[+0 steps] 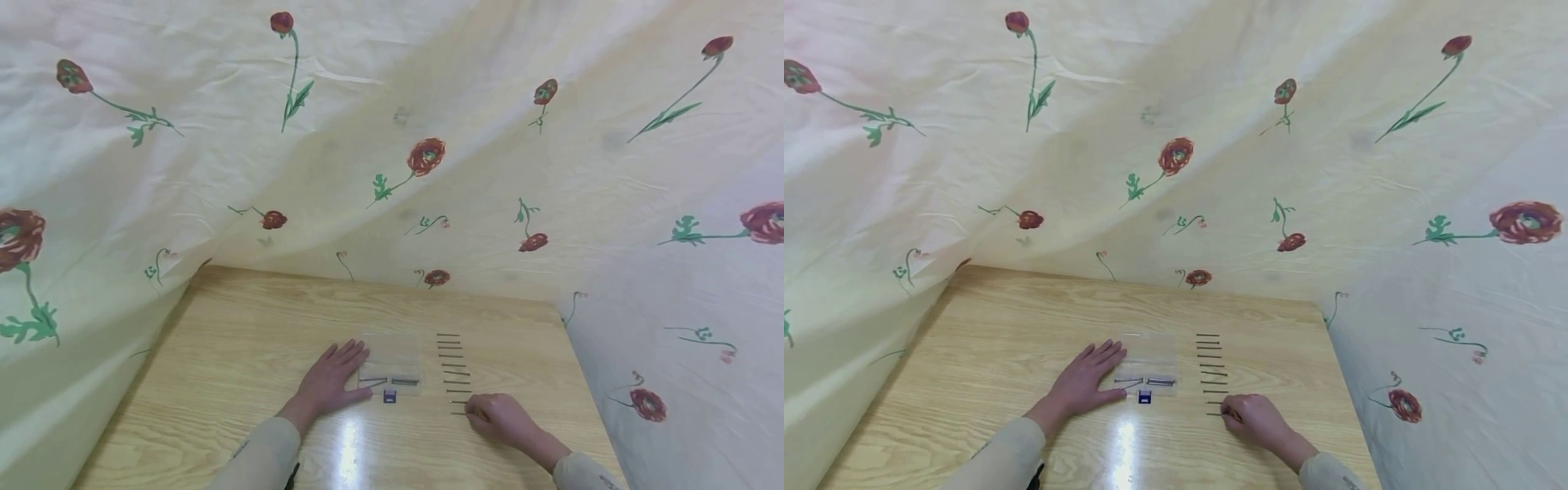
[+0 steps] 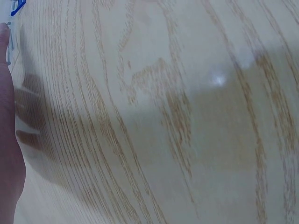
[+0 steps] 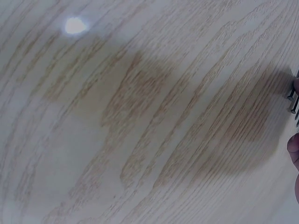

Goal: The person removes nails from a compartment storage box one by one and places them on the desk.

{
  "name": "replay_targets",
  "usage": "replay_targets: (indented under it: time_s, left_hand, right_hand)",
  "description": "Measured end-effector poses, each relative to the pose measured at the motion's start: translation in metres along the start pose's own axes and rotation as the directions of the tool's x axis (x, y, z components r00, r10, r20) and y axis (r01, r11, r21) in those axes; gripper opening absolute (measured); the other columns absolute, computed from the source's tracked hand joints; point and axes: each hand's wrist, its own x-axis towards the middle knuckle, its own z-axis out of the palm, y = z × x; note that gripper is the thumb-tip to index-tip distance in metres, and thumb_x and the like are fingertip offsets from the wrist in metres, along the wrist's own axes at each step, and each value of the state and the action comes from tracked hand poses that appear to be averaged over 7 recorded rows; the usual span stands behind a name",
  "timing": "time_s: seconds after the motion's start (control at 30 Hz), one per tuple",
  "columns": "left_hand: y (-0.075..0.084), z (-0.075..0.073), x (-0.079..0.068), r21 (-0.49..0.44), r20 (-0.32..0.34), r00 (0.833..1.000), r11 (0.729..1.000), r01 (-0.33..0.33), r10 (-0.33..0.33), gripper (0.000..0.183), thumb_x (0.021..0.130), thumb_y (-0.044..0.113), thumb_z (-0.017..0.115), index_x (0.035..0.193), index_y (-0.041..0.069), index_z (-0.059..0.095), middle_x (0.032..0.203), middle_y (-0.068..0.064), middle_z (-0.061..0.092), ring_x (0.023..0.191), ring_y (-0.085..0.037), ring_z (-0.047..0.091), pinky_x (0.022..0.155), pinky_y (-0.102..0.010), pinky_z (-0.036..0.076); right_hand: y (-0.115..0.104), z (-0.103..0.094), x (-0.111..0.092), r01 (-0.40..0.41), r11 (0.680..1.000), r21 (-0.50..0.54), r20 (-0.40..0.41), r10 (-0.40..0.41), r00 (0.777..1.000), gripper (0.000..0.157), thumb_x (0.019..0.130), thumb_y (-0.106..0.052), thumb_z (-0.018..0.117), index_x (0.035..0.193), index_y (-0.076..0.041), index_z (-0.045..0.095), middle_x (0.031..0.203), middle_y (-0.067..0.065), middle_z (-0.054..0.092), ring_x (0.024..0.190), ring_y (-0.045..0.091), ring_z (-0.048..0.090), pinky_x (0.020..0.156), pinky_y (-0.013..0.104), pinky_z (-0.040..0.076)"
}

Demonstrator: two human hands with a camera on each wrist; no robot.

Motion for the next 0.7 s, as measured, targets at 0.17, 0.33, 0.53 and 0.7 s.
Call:
replay_targets:
  time_s: [0.17, 0.33, 0.53, 0.7]
  left_hand:
    - [-0.001, -0.001, 0.0, -0.004, 0.007, 1.0, 1.0, 0.0, 0.001, 0.088, 0.101, 0.071, 0.054, 0.168, 0.016, 0.037, 0.175, -0.004, 0.031, 0.162, -0.026, 0.026, 0.134, -0.05, 0.018]
    - [0.0, 0.0, 0.0, -0.016, -0.005, 1.0, 1.0, -0.002, 0.002, 0.086, 0.101, 0.068, 0.058, 0.166, 0.015, 0.04, 0.174, -0.006, 0.034, 0.161, -0.027, 0.029, 0.133, -0.051, 0.02]
    - [0.0, 0.0, 0.0, -0.014, -0.008, 1.0, 1.0, -0.003, 0.003, 0.087, 0.1, 0.068, 0.058, 0.166, 0.014, 0.041, 0.173, -0.006, 0.034, 0.161, -0.028, 0.03, 0.133, -0.051, 0.021]
    - [0.001, 0.0, 0.0, 0.002, 0.01, 1.0, 1.0, 0.006, -0.006, 0.087, 0.1, 0.071, 0.055, 0.167, 0.016, 0.039, 0.174, -0.004, 0.032, 0.162, -0.025, 0.028, 0.134, -0.049, 0.019]
  right_hand:
    - [-0.002, -0.003, 0.002, 0.001, 1.0, -0.01, 0.003, -0.001, 1.0, 0.006, 0.092, -0.012, 0.082, 0.096, -0.015, 0.079, 0.074, -0.016, 0.068, 0.058, -0.008, 0.043, 0.051, 0.015, 0.043]
    - [-0.005, -0.01, 0.007, 0.038, 0.999, -0.02, -0.029, -0.038, 0.999, 0.012, 0.088, -0.01, 0.085, 0.098, -0.013, 0.078, 0.08, -0.009, 0.074, 0.06, -0.007, 0.043, 0.051, 0.018, 0.044]
    - [-0.01, -0.023, 0.027, 0.034, 0.999, -0.001, -0.064, -0.034, 0.997, 0.013, 0.091, -0.015, 0.086, 0.1, -0.011, 0.079, 0.067, -0.019, 0.057, 0.056, -0.006, 0.038, 0.048, 0.017, 0.037]
    - [-0.018, -0.031, 0.051, 0.08, 0.997, -0.002, -0.086, -0.08, 0.993, 0.017, 0.092, -0.015, 0.085, 0.107, -0.008, 0.079, 0.068, -0.019, 0.056, 0.056, -0.007, 0.037, 0.048, 0.016, 0.035]
